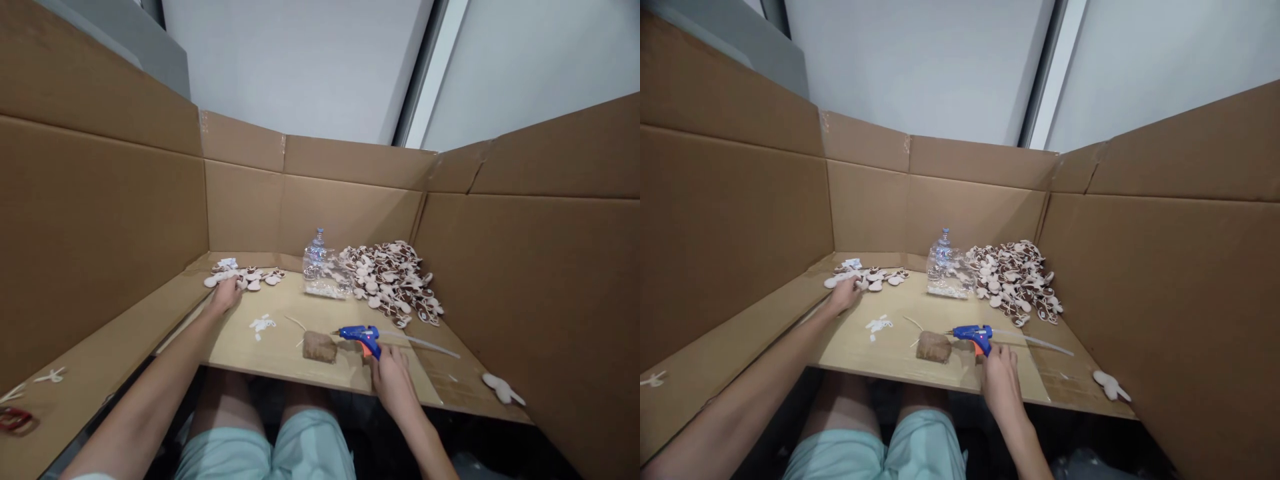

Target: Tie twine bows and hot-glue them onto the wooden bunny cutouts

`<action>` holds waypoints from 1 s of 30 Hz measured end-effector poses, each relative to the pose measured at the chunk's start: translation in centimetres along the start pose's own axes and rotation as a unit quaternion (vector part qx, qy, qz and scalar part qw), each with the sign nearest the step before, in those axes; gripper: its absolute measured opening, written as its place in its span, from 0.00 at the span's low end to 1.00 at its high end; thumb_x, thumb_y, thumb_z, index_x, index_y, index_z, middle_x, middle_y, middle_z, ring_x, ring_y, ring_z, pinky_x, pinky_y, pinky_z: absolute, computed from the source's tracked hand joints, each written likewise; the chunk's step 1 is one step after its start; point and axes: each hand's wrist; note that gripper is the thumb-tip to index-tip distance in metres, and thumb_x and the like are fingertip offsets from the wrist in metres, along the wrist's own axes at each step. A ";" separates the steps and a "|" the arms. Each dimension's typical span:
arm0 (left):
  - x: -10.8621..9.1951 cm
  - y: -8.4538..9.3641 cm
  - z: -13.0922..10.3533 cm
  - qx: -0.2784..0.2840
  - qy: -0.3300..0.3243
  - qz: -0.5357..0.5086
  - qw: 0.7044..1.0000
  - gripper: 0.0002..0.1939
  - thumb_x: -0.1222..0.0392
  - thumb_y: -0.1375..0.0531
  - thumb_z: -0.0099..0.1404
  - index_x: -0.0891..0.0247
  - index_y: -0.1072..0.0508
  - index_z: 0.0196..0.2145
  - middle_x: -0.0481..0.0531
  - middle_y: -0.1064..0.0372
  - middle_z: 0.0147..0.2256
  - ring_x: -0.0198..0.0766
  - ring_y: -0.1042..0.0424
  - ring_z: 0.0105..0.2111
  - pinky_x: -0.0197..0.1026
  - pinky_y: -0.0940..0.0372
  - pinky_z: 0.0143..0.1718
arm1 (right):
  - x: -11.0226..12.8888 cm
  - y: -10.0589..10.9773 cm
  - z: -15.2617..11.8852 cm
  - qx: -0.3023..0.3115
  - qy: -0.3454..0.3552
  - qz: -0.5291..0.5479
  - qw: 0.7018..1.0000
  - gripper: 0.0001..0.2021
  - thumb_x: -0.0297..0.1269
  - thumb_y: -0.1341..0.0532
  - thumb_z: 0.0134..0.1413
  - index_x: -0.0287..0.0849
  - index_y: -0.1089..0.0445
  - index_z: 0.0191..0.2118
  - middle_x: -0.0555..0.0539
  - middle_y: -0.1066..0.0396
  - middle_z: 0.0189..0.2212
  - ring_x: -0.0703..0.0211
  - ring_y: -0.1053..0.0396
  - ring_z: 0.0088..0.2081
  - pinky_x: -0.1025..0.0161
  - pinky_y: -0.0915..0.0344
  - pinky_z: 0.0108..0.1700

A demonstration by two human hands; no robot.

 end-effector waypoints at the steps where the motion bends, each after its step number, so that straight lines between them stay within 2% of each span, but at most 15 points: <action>1: -0.3 0.0 -0.3 0.001 0.000 -0.034 0.999 0.17 0.56 0.42 0.67 0.64 0.32 0.51 0.57 0.32 0.50 0.45 0.29 0.45 0.52 0.31 0.44 | 0.2 0.0 0.0 -0.012 -0.001 0.006 1.000 0.16 0.27 0.52 0.59 0.30 0.31 0.45 0.31 0.30 0.39 0.41 0.32 0.41 0.49 0.37 0.46; 4: -1.9 -0.1 -1.9 0.009 0.000 -0.152 0.988 0.15 0.57 0.41 0.67 0.66 0.31 0.49 0.56 0.30 0.46 0.42 0.28 0.41 0.49 0.30 0.41 | 0.7 0.0 0.2 -0.042 -0.001 0.032 0.999 0.16 0.31 0.54 0.60 0.29 0.34 0.46 0.30 0.31 0.40 0.42 0.31 0.41 0.50 0.35 0.45; 6: -3.2 -0.4 -3.7 0.021 -0.003 -0.242 0.970 0.14 0.59 0.40 0.65 0.66 0.31 0.47 0.54 0.29 0.41 0.40 0.27 0.37 0.45 0.30 0.37 | 1.0 0.1 0.2 -0.053 0.001 0.052 0.997 0.16 0.33 0.55 0.61 0.30 0.36 0.47 0.30 0.31 0.40 0.44 0.30 0.41 0.52 0.33 0.43; 9: -5.1 -0.9 -7.6 0.056 -0.009 -0.379 0.924 0.20 0.62 0.36 0.59 0.60 0.32 0.49 0.49 0.30 0.34 0.37 0.26 0.34 0.40 0.30 0.35 | 1.4 0.6 0.0 -0.054 -0.005 0.070 0.996 0.17 0.35 0.56 0.62 0.31 0.40 0.50 0.33 0.28 0.37 0.45 0.27 0.36 0.54 0.32 0.37; 12: -6.5 -1.4 -11.9 0.092 0.001 -0.481 0.872 0.22 0.64 0.35 0.54 0.57 0.32 0.47 0.48 0.29 0.34 0.34 0.27 0.31 0.37 0.32 0.34 | 1.7 1.2 -0.4 -0.054 -0.018 0.082 0.995 0.20 0.38 0.57 0.63 0.32 0.41 0.53 0.32 0.27 0.39 0.44 0.26 0.36 0.54 0.32 0.36; 15: -7.3 -1.8 -15.4 0.113 0.027 -0.548 0.829 0.18 0.67 0.35 0.49 0.63 0.29 0.39 0.50 0.29 0.33 0.32 0.29 0.29 0.35 0.35 0.32 | 2.1 2.0 -0.8 -0.062 -0.008 0.105 0.993 0.21 0.39 0.58 0.63 0.33 0.41 0.55 0.31 0.29 0.46 0.44 0.27 0.43 0.54 0.32 0.40; 19: -8.1 -2.3 -18.2 0.130 0.048 -0.603 0.786 0.10 0.61 0.35 0.53 0.63 0.31 0.33 0.50 0.29 0.33 0.33 0.30 0.31 0.34 0.37 0.32 | 3.0 3.1 -1.3 -0.057 0.002 0.127 0.990 0.24 0.43 0.54 0.59 0.33 0.40 0.55 0.33 0.28 0.46 0.45 0.28 0.45 0.54 0.33 0.44; 23: -9.0 -2.3 -19.8 0.161 0.055 -0.621 0.765 0.16 0.66 0.34 0.54 0.59 0.33 0.39 0.50 0.27 0.39 0.34 0.28 0.38 0.34 0.38 0.37 | 4.1 4.3 -1.9 -0.060 0.008 0.155 0.986 0.26 0.52 0.46 0.56 0.36 0.35 0.52 0.38 0.26 0.40 0.47 0.27 0.42 0.56 0.32 0.42; 26: -9.6 -2.0 -20.5 0.194 0.038 -0.628 0.753 0.17 0.67 0.35 0.56 0.58 0.35 0.41 0.51 0.26 0.42 0.35 0.28 0.41 0.35 0.38 0.41 | 5.0 5.1 -2.6 -0.066 0.026 0.179 0.981 0.25 0.52 0.46 0.57 0.36 0.35 0.51 0.39 0.25 0.37 0.48 0.27 0.38 0.57 0.32 0.40; 28: -10.0 -1.7 -21.0 0.198 0.015 -0.607 0.770 0.16 0.64 0.36 0.59 0.58 0.35 0.43 0.53 0.26 0.45 0.35 0.28 0.41 0.35 0.38 0.42 | 5.4 5.5 -3.1 -0.069 0.044 0.193 0.978 0.24 0.50 0.46 0.58 0.36 0.35 0.52 0.38 0.25 0.39 0.48 0.27 0.39 0.57 0.32 0.41; 30: -10.4 -1.5 -21.3 0.186 -0.008 -0.565 0.804 0.19 0.61 0.36 0.60 0.58 0.36 0.46 0.54 0.26 0.47 0.35 0.27 0.41 0.36 0.37 0.42 | 5.8 5.7 -3.6 -0.078 0.065 0.199 0.975 0.24 0.49 0.45 0.59 0.36 0.36 0.53 0.37 0.26 0.41 0.48 0.27 0.42 0.56 0.32 0.43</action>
Point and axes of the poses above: each hand's wrist, its own z-axis towards the middle knuckle, its own y-axis out of the back of the hand, x = y × z
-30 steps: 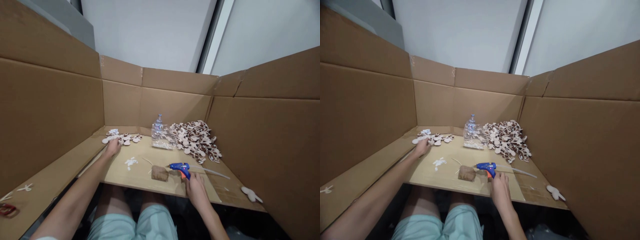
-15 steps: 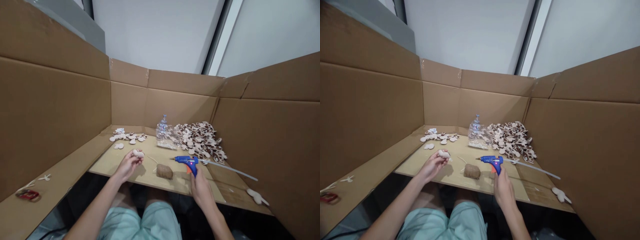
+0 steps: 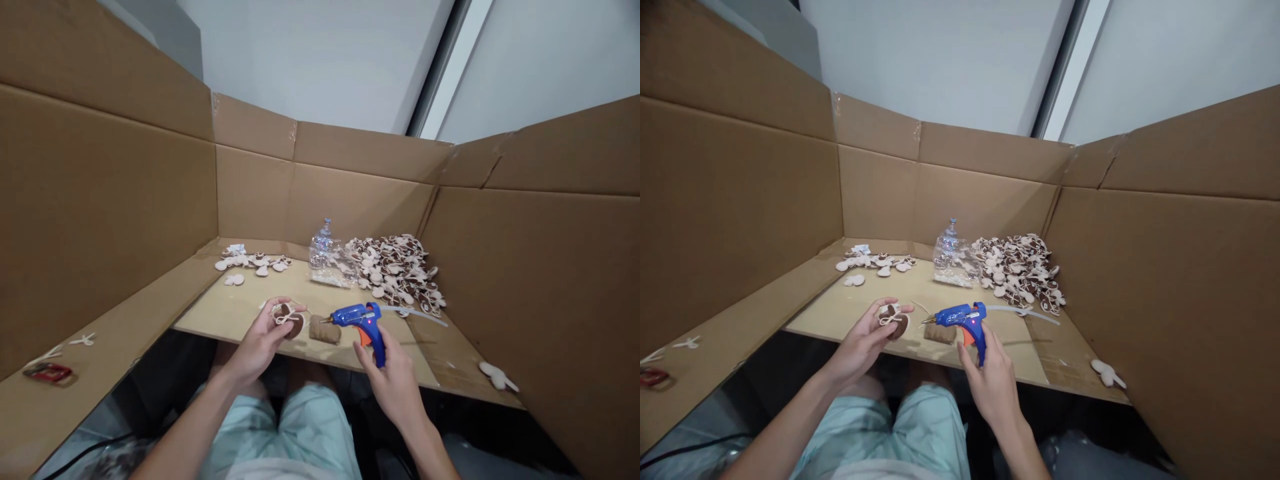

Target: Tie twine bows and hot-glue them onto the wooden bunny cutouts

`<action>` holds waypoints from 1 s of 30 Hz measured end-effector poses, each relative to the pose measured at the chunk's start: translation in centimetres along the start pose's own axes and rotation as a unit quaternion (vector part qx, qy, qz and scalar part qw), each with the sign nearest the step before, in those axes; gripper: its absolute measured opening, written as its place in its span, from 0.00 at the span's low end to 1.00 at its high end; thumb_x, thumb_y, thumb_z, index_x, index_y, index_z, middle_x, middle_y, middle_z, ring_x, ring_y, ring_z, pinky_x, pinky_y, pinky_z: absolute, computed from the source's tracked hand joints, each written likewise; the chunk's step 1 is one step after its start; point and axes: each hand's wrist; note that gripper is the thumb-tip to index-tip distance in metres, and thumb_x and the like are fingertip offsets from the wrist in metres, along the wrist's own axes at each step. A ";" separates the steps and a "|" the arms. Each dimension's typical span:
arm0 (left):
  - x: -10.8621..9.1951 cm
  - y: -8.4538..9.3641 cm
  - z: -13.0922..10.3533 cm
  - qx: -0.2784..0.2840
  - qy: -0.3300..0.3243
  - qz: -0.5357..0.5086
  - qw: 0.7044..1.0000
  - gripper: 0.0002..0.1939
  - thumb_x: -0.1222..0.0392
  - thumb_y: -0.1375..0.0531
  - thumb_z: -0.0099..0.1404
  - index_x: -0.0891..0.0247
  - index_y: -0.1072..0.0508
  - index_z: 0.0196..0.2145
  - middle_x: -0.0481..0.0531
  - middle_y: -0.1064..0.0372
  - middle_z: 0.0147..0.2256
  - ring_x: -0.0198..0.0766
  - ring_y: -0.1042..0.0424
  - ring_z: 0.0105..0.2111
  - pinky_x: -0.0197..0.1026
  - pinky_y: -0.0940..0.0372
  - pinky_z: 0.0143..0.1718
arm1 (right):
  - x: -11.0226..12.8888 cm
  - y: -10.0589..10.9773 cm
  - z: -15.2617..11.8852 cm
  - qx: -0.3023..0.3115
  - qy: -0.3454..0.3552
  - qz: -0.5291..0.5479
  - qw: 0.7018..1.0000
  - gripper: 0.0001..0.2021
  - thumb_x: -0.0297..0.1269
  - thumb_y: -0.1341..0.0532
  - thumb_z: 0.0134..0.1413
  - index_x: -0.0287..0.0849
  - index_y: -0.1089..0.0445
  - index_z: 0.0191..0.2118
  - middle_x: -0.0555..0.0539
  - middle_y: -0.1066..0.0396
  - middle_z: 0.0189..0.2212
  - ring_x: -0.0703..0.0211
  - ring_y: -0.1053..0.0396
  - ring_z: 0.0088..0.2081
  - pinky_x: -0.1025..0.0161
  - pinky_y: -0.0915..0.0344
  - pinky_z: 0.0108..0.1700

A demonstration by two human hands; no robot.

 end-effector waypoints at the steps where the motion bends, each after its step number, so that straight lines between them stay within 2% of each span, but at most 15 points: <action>1: -0.1 -0.1 -0.1 -0.009 -0.006 0.027 1.000 0.21 0.60 0.35 0.59 0.58 0.36 0.48 0.54 0.26 0.47 0.36 0.27 0.42 0.36 0.37 0.43 | 0.2 0.1 -0.2 -0.005 0.012 0.001 1.000 0.24 0.49 0.45 0.59 0.36 0.36 0.53 0.37 0.26 0.42 0.48 0.27 0.43 0.56 0.31 0.44; 3: -0.3 -0.3 -0.3 -0.037 -0.007 0.065 0.997 0.25 0.60 0.32 0.56 0.58 0.38 0.49 0.53 0.25 0.44 0.38 0.27 0.43 0.38 0.36 0.45 | 0.7 0.2 -0.5 -0.015 0.034 0.001 0.999 0.24 0.49 0.44 0.60 0.36 0.36 0.54 0.37 0.27 0.44 0.48 0.28 0.45 0.56 0.31 0.44; 6: -0.5 -0.5 -0.6 -0.066 0.004 0.079 0.995 0.27 0.61 0.30 0.52 0.59 0.38 0.46 0.51 0.23 0.38 0.40 0.24 0.39 0.40 0.33 0.42 | 1.2 0.5 -0.8 -0.021 0.056 -0.002 0.998 0.23 0.48 0.44 0.60 0.37 0.36 0.55 0.37 0.28 0.46 0.48 0.28 0.45 0.58 0.29 0.42; 10: -0.9 -0.9 -1.0 -0.059 0.000 0.091 0.994 0.20 0.60 0.31 0.53 0.61 0.36 0.40 0.52 0.22 0.33 0.40 0.23 0.35 0.42 0.32 0.40 | 1.7 0.8 -0.9 -0.018 0.068 0.001 0.997 0.22 0.47 0.43 0.60 0.37 0.35 0.54 0.38 0.27 0.44 0.49 0.27 0.43 0.58 0.29 0.40; 15: -1.2 -1.5 -1.4 -0.050 0.000 0.110 0.993 0.16 0.57 0.33 0.55 0.62 0.31 0.39 0.49 0.23 0.30 0.38 0.24 0.31 0.39 0.33 0.37 | 1.9 0.8 -1.1 -0.012 0.062 0.004 0.998 0.23 0.48 0.43 0.60 0.38 0.34 0.54 0.38 0.27 0.42 0.49 0.27 0.43 0.56 0.28 0.42; 22: -1.3 -1.9 -1.4 -0.065 -0.009 0.119 0.991 0.15 0.56 0.33 0.55 0.61 0.30 0.39 0.48 0.24 0.29 0.38 0.25 0.30 0.37 0.35 0.34 | 1.7 0.8 -1.3 -0.030 0.057 -0.005 0.998 0.23 0.50 0.43 0.59 0.38 0.32 0.53 0.38 0.26 0.41 0.47 0.27 0.42 0.54 0.28 0.42; 30: -1.1 -1.5 -1.5 -0.057 -0.011 0.116 0.992 0.15 0.56 0.33 0.56 0.61 0.30 0.40 0.50 0.23 0.32 0.40 0.24 0.35 0.39 0.34 0.38 | 2.0 1.0 -1.4 -0.039 0.069 -0.007 0.997 0.22 0.47 0.44 0.61 0.38 0.33 0.53 0.38 0.26 0.41 0.49 0.26 0.41 0.57 0.28 0.40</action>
Point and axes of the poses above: each hand's wrist, its own z-axis towards the middle knuckle, its own y-axis out of the back of the hand, x = y × z
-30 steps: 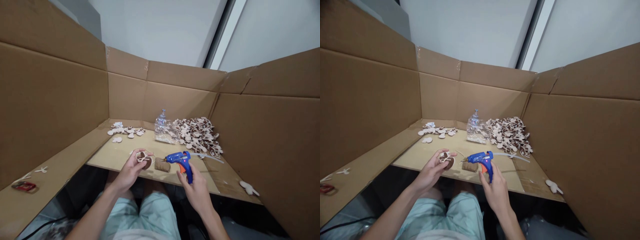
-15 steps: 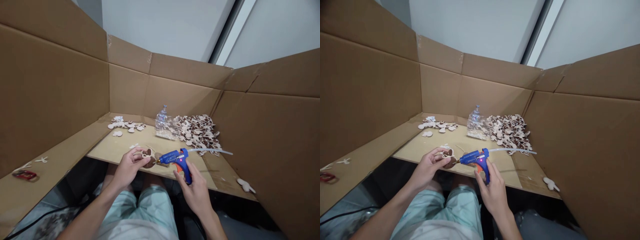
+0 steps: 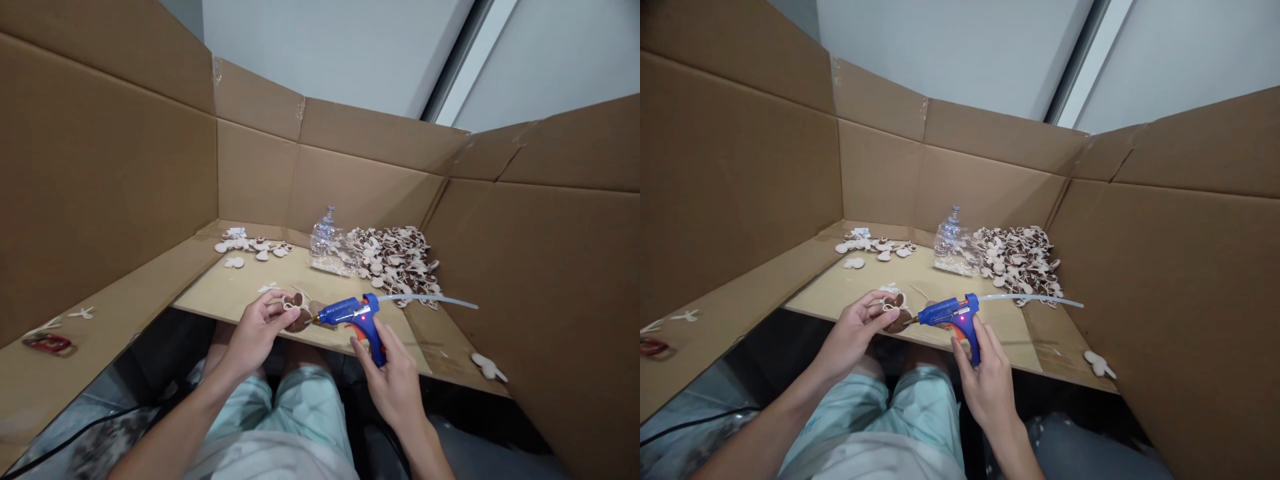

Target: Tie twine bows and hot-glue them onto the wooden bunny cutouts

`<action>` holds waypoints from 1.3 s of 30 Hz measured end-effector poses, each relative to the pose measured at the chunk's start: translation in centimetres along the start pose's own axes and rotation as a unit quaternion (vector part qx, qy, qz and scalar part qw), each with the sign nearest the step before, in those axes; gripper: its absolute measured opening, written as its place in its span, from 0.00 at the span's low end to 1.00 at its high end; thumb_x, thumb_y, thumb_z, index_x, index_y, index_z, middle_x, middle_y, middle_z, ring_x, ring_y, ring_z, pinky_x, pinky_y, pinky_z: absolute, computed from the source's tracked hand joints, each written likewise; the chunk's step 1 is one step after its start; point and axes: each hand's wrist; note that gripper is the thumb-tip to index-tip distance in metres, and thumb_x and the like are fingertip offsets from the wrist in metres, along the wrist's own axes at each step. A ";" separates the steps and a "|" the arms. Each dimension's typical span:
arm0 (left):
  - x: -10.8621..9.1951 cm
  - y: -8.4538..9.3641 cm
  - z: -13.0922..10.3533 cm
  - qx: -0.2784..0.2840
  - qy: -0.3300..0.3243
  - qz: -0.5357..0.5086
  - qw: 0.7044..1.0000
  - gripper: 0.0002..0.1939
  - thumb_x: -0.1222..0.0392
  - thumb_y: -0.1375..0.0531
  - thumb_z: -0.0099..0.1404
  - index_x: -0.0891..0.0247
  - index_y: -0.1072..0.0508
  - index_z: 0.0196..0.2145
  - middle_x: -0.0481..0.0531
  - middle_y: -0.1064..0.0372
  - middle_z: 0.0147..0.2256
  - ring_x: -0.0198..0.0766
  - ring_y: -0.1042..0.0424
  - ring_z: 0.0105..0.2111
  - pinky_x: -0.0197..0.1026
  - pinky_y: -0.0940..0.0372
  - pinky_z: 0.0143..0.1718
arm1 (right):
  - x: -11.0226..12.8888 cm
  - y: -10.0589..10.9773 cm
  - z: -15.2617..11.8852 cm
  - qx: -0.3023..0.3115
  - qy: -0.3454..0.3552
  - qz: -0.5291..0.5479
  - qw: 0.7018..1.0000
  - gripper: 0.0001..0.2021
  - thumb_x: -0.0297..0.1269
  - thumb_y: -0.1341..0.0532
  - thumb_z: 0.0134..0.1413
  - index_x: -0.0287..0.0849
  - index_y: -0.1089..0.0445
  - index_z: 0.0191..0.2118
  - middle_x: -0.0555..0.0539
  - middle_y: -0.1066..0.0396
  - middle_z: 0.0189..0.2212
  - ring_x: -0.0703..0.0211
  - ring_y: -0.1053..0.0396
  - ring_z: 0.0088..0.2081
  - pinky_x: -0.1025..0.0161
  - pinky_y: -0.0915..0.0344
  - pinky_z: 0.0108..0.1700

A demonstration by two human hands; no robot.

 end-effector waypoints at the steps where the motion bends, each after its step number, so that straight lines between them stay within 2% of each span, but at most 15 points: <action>1: 0.0 0.0 0.0 -0.001 0.002 -0.002 1.000 0.15 0.56 0.33 0.56 0.61 0.30 0.40 0.50 0.23 0.32 0.41 0.24 0.35 0.39 0.33 0.38 | 0.0 0.0 0.0 -0.001 -0.002 0.000 1.000 0.22 0.48 0.44 0.61 0.38 0.32 0.53 0.38 0.26 0.41 0.49 0.26 0.41 0.57 0.28 0.40; 8: -0.3 -0.1 -0.1 -0.005 0.000 -0.007 1.000 0.16 0.56 0.33 0.55 0.61 0.30 0.39 0.50 0.23 0.32 0.39 0.24 0.34 0.38 0.33 0.37 | -0.5 -0.1 -0.2 -0.010 -0.012 -0.004 1.000 0.22 0.48 0.44 0.60 0.39 0.32 0.53 0.38 0.26 0.43 0.48 0.27 0.43 0.56 0.28 0.42; 17: 0.1 0.1 0.1 -0.004 0.001 -0.004 1.000 0.16 0.55 0.33 0.55 0.61 0.31 0.40 0.49 0.23 0.31 0.38 0.24 0.32 0.38 0.33 0.36 | -0.8 0.0 -0.1 -0.013 -0.011 -0.032 0.999 0.22 0.47 0.46 0.61 0.38 0.33 0.54 0.39 0.27 0.39 0.50 0.27 0.38 0.59 0.31 0.37; 20: 0.2 0.5 0.5 -0.027 -0.006 0.022 0.999 0.17 0.53 0.33 0.54 0.62 0.31 0.39 0.49 0.23 0.31 0.40 0.24 0.32 0.39 0.32 0.36 | -2.1 -0.3 0.8 0.024 -0.050 -0.088 0.995 0.23 0.46 0.46 0.60 0.36 0.34 0.55 0.36 0.27 0.43 0.46 0.28 0.43 0.56 0.32 0.41; 22: 0.1 0.9 0.9 -0.043 -0.013 0.043 0.998 0.18 0.51 0.33 0.53 0.62 0.30 0.39 0.50 0.23 0.31 0.41 0.23 0.34 0.40 0.32 0.38 | -3.4 -0.7 1.6 0.082 -0.104 -0.147 0.980 0.22 0.43 0.46 0.60 0.33 0.35 0.54 0.34 0.28 0.45 0.43 0.28 0.45 0.54 0.33 0.44; 25: 0.0 1.7 1.6 -0.068 -0.013 0.057 0.996 0.23 0.48 0.33 0.52 0.63 0.29 0.41 0.53 0.21 0.34 0.44 0.23 0.37 0.42 0.32 0.40 | -5.6 -1.5 2.7 0.166 -0.175 -0.196 0.950 0.18 0.40 0.45 0.59 0.31 0.31 0.48 0.33 0.25 0.40 0.42 0.26 0.42 0.56 0.34 0.41; 29: 0.0 2.9 2.2 -0.118 -0.027 0.075 0.990 0.29 0.45 0.34 0.53 0.64 0.31 0.49 0.55 0.21 0.34 0.46 0.23 0.38 0.43 0.33 0.40 | -7.7 -2.5 3.0 0.190 -0.191 -0.193 0.944 0.14 0.39 0.41 0.55 0.31 0.27 0.39 0.34 0.24 0.31 0.43 0.25 0.36 0.58 0.34 0.35; 32: 0.1 3.9 2.6 -0.134 -0.031 0.092 0.986 0.29 0.44 0.35 0.55 0.64 0.30 0.49 0.56 0.21 0.37 0.46 0.23 0.40 0.40 0.32 0.35 | -8.4 -2.8 2.6 0.176 -0.181 -0.185 0.950 0.16 0.40 0.38 0.52 0.30 0.27 0.40 0.34 0.24 0.31 0.42 0.25 0.35 0.57 0.34 0.35; 34: 0.2 4.6 2.8 -0.143 -0.040 0.095 0.984 0.27 0.44 0.35 0.56 0.63 0.30 0.48 0.56 0.21 0.38 0.46 0.23 0.40 0.38 0.33 0.32 | -8.2 -2.9 2.2 0.152 -0.160 -0.179 0.959 0.18 0.40 0.38 0.53 0.29 0.28 0.43 0.31 0.24 0.35 0.40 0.26 0.38 0.53 0.34 0.39; 37: 0.0 5.5 3.1 -0.161 -0.062 0.095 0.980 0.25 0.45 0.35 0.56 0.64 0.29 0.47 0.55 0.21 0.37 0.44 0.23 0.38 0.37 0.33 0.32 | -6.2 -3.6 1.5 0.129 -0.089 -0.143 0.977 0.17 0.37 0.42 0.57 0.31 0.31 0.48 0.30 0.26 0.42 0.40 0.29 0.45 0.47 0.36 0.47; 39: -0.2 5.9 3.1 -0.172 -0.069 0.096 0.978 0.25 0.46 0.35 0.56 0.64 0.29 0.46 0.55 0.22 0.36 0.43 0.24 0.37 0.36 0.34 0.31 | -3.8 -5.0 1.1 0.154 -0.013 -0.090 0.984 0.14 0.35 0.44 0.59 0.36 0.30 0.48 0.35 0.26 0.43 0.44 0.29 0.46 0.49 0.36 0.49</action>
Point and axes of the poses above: each hand's wrist, its own z-axis towards the middle knuckle, its own y-axis out of the back of the hand, x = y × z
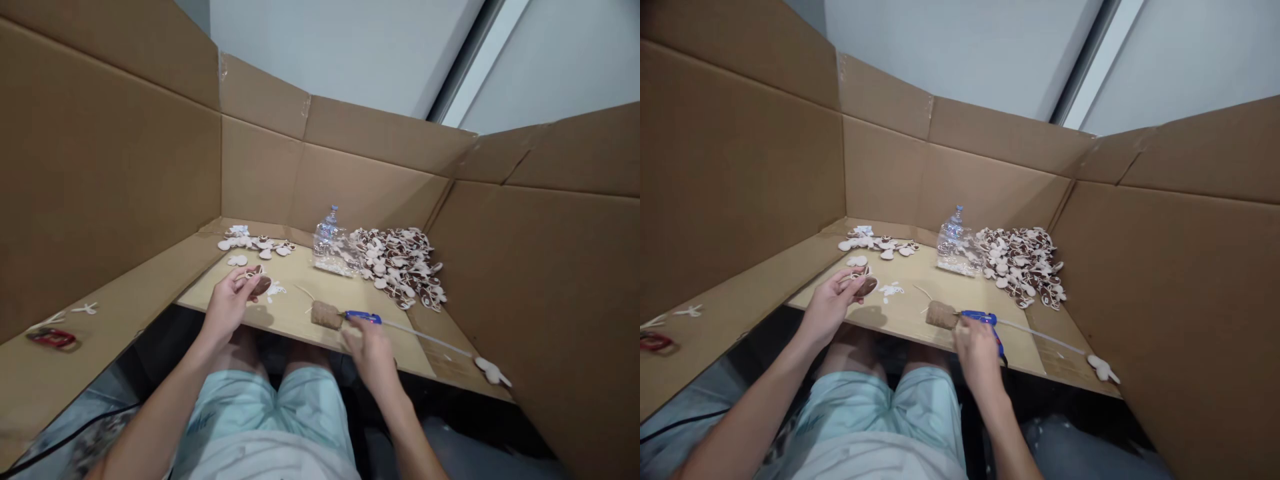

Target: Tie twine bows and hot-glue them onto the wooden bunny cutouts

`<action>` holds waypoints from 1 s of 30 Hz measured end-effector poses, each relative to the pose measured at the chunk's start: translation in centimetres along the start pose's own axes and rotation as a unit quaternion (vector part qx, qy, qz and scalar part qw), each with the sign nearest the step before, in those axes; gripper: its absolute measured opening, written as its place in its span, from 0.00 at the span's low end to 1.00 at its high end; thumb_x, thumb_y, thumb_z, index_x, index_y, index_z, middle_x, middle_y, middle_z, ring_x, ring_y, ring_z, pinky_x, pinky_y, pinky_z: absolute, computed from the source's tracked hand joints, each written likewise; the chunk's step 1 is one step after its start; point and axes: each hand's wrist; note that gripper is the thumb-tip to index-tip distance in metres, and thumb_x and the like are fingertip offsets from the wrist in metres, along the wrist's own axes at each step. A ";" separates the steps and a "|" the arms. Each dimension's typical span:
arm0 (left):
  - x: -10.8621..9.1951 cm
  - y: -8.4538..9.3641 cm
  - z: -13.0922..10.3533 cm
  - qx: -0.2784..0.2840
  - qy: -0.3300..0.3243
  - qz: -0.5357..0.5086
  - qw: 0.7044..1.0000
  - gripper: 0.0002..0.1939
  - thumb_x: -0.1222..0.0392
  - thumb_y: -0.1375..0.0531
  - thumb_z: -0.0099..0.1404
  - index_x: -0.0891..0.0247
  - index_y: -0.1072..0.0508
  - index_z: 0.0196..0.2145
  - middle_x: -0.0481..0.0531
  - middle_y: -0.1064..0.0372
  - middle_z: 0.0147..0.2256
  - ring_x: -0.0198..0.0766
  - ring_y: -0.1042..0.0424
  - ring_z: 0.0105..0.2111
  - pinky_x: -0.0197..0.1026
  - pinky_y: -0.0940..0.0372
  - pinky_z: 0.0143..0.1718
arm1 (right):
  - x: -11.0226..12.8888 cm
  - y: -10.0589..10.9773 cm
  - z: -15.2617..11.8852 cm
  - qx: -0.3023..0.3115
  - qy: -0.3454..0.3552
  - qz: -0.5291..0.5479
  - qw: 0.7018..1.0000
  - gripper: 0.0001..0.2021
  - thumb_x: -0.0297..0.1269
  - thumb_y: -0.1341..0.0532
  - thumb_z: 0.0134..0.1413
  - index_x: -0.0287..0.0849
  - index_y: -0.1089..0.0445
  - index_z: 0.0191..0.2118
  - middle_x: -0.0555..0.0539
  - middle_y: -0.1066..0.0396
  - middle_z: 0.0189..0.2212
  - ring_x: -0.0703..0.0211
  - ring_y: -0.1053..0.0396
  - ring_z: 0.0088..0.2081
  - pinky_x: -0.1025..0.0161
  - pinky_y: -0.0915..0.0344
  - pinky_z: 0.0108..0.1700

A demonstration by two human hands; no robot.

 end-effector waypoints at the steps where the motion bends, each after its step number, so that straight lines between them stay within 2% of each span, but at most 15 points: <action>1: -0.1 0.1 0.0 -0.004 0.000 0.000 1.000 0.25 0.46 0.35 0.56 0.65 0.29 0.46 0.55 0.22 0.36 0.42 0.24 0.36 0.36 0.34 0.31 | 1.5 -0.7 0.1 0.024 0.052 0.025 0.998 0.13 0.35 0.43 0.58 0.40 0.30 0.48 0.38 0.25 0.43 0.47 0.29 0.46 0.52 0.34 0.49; 2: -0.2 0.2 0.0 -0.007 0.002 -0.001 1.000 0.25 0.46 0.35 0.56 0.65 0.29 0.46 0.55 0.22 0.35 0.42 0.24 0.36 0.36 0.34 0.30 | 3.2 -1.6 0.4 0.047 0.101 0.047 0.993 0.12 0.35 0.41 0.58 0.42 0.29 0.47 0.41 0.25 0.42 0.50 0.28 0.45 0.55 0.33 0.48; 4: -0.4 0.4 -0.1 -0.010 0.004 -0.003 1.000 0.25 0.47 0.34 0.55 0.65 0.29 0.46 0.55 0.22 0.33 0.41 0.24 0.34 0.35 0.35 0.30 | 6.2 -3.5 1.4 0.087 0.176 0.079 0.977 0.17 0.39 0.37 0.56 0.44 0.32 0.51 0.43 0.26 0.46 0.52 0.30 0.49 0.58 0.33 0.50; 6: -0.6 0.4 -0.2 -0.009 0.004 -0.008 1.000 0.25 0.48 0.34 0.55 0.65 0.28 0.46 0.54 0.22 0.33 0.41 0.24 0.34 0.35 0.34 0.30 | 8.7 -5.4 2.9 0.112 0.222 0.103 0.963 0.25 0.43 0.35 0.54 0.42 0.36 0.56 0.39 0.30 0.52 0.48 0.34 0.54 0.52 0.36 0.53; 8: -0.8 0.5 -0.3 -0.006 0.000 -0.019 1.000 0.24 0.49 0.34 0.56 0.64 0.29 0.47 0.54 0.22 0.34 0.41 0.24 0.36 0.35 0.33 0.31 | 10.1 -7.0 4.3 0.125 0.228 0.132 0.957 0.31 0.44 0.33 0.50 0.39 0.38 0.58 0.34 0.35 0.57 0.41 0.38 0.58 0.44 0.39 0.55; 10: -0.9 0.6 -0.3 -0.002 -0.006 -0.029 1.000 0.23 0.50 0.34 0.56 0.63 0.29 0.47 0.54 0.23 0.35 0.41 0.25 0.37 0.35 0.32 0.32 | 10.5 -8.1 5.3 0.130 0.221 0.157 0.954 0.28 0.40 0.31 0.47 0.39 0.34 0.54 0.33 0.33 0.56 0.39 0.38 0.57 0.42 0.40 0.55; 13: -1.0 0.7 -0.3 0.000 -0.008 -0.044 0.999 0.23 0.51 0.34 0.56 0.63 0.29 0.47 0.53 0.24 0.36 0.41 0.25 0.37 0.35 0.31 0.31 | 9.9 -9.1 5.3 0.123 0.195 0.194 0.954 0.18 0.29 0.30 0.44 0.42 0.27 0.44 0.39 0.25 0.47 0.44 0.31 0.50 0.48 0.37 0.51; 16: -1.0 0.7 -0.3 -0.003 -0.002 -0.057 0.998 0.22 0.52 0.34 0.56 0.63 0.29 0.47 0.53 0.25 0.38 0.40 0.25 0.38 0.34 0.31 0.31 | 8.9 -9.7 4.2 0.097 0.137 0.246 0.955 0.11 0.24 0.33 0.45 0.44 0.24 0.36 0.44 0.22 0.36 0.50 0.26 0.41 0.55 0.33 0.46; 20: -0.8 0.4 -0.6 0.006 0.017 -0.063 0.998 0.23 0.52 0.35 0.57 0.61 0.31 0.49 0.51 0.24 0.36 0.38 0.25 0.37 0.34 0.32 0.32 | 8.3 -9.9 2.5 0.050 0.042 0.339 0.939 0.06 0.26 0.36 0.48 0.44 0.25 0.27 0.46 0.22 0.28 0.53 0.25 0.33 0.56 0.31 0.41; 23: -0.6 0.0 -0.8 0.005 0.031 -0.070 0.997 0.22 0.54 0.36 0.58 0.60 0.36 0.48 0.49 0.23 0.32 0.37 0.24 0.33 0.35 0.33 0.33 | 8.3 -9.2 1.9 0.022 -0.027 0.429 0.903 0.02 0.34 0.35 0.49 0.43 0.27 0.28 0.46 0.22 0.27 0.54 0.24 0.31 0.57 0.29 0.37; 26: -0.7 -0.5 -1.1 0.016 0.028 -0.070 0.997 0.17 0.55 0.36 0.59 0.59 0.39 0.42 0.48 0.22 0.28 0.37 0.23 0.31 0.36 0.33 0.33 | 8.4 -7.5 1.6 0.010 -0.080 0.516 0.853 0.09 0.39 0.32 0.46 0.42 0.32 0.30 0.45 0.22 0.28 0.54 0.24 0.30 0.59 0.27 0.34; 30: -1.1 -1.2 -1.8 0.046 0.021 -0.056 0.997 0.14 0.55 0.36 0.58 0.60 0.38 0.34 0.48 0.23 0.27 0.37 0.23 0.30 0.36 0.32 0.32 | 8.4 -4.8 1.1 0.010 -0.114 0.588 0.801 0.15 0.39 0.29 0.42 0.42 0.35 0.32 0.45 0.21 0.29 0.56 0.23 0.29 0.61 0.27 0.31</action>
Point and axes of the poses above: each hand's wrist, its own z-axis towards the middle knuckle, its own y-axis out of the back of the hand, x = y × z
